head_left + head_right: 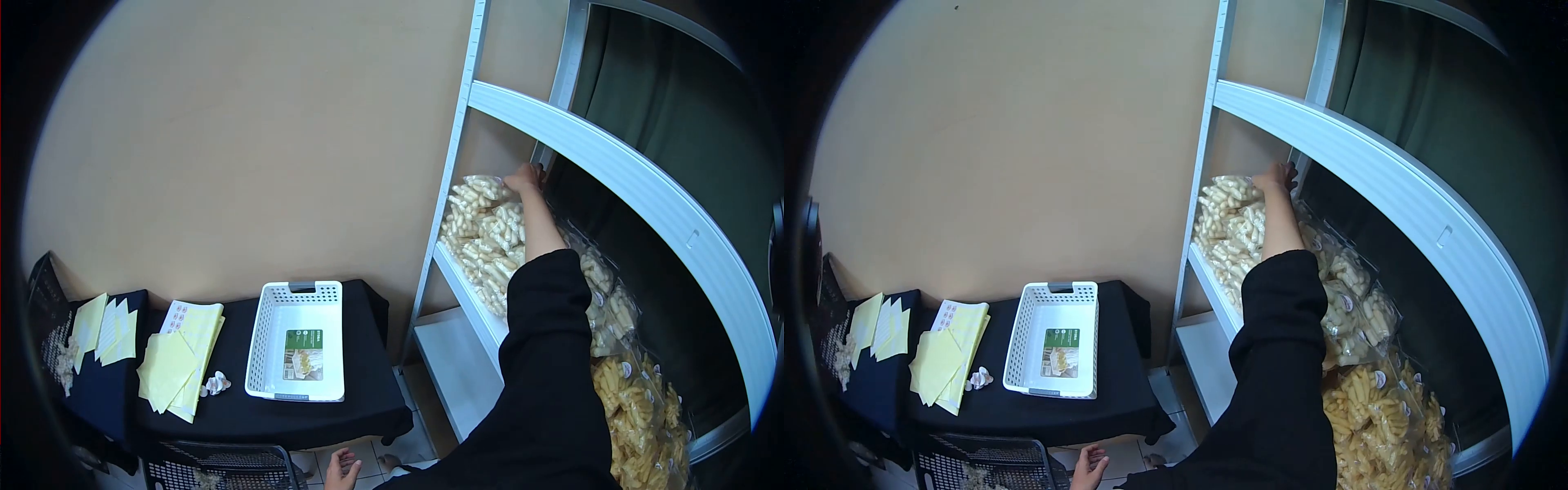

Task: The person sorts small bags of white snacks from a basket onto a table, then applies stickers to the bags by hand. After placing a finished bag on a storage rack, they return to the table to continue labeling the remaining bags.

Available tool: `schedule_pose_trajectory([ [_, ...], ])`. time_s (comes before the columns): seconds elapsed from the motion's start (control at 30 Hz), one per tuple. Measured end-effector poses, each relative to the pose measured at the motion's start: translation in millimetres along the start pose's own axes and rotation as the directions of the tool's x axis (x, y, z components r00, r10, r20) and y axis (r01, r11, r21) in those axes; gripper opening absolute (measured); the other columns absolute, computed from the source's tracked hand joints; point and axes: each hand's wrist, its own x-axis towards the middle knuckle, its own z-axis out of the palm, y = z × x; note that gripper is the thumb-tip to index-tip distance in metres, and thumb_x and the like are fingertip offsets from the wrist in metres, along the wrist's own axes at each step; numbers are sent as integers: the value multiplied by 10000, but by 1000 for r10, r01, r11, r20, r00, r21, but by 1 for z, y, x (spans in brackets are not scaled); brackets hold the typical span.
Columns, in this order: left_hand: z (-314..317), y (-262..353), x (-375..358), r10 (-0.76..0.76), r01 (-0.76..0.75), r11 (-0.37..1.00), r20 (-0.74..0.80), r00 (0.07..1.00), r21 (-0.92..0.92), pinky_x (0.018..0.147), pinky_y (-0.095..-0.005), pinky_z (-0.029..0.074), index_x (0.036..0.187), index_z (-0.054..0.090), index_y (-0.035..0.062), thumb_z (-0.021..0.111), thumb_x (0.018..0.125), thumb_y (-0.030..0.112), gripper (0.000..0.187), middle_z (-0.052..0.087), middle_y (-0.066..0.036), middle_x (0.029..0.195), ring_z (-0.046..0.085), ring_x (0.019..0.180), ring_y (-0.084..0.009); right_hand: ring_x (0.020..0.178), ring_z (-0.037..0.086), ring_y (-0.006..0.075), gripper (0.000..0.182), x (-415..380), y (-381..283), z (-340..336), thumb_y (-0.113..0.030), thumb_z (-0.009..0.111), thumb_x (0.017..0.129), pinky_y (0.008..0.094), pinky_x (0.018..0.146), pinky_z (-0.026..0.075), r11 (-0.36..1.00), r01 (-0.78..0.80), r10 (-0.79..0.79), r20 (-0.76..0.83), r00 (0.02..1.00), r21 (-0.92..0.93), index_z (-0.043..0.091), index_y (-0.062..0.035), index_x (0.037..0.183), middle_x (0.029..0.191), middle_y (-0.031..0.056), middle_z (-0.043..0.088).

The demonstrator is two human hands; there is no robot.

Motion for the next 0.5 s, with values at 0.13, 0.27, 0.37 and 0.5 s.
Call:
schedule_pose_trajectory([
  [0.13,-3,3,-8,9,-10,1000,-61,998,-14,759,-302,425,1082,439,50,577,811,168,326,530,-97,980,502,890,-188,1055,431,347,325,-1,-10,-7,-228,628,582,385,919,334,998,-63,64,-94,993,13,638,-140,894,1104,158,505],
  [0.27,-21,26,-25,15,-7,992,-59,998,129,652,-240,457,1111,409,27,510,823,68,308,562,-78,810,567,745,-126,1048,476,273,329,-33,-40,-46,-236,611,588,384,913,347,997,-64,71,-167,983,46,637,-178,910,1073,103,545],
  [0.37,-34,55,-57,10,-4,999,-143,990,48,574,-245,435,1011,499,0,459,841,105,204,506,-62,609,526,591,-115,779,603,291,225,-22,-49,-29,-314,603,653,371,707,471,971,172,-93,-404,910,164,667,-111,726,785,119,634],
  [0.5,-60,53,-128,58,-83,993,-257,965,-86,529,-223,377,991,518,12,439,854,118,190,490,-41,606,445,552,-87,803,575,273,197,-117,-102,-63,-308,645,675,381,724,458,894,353,-177,-506,844,276,655,-112,694,804,123,599],
])
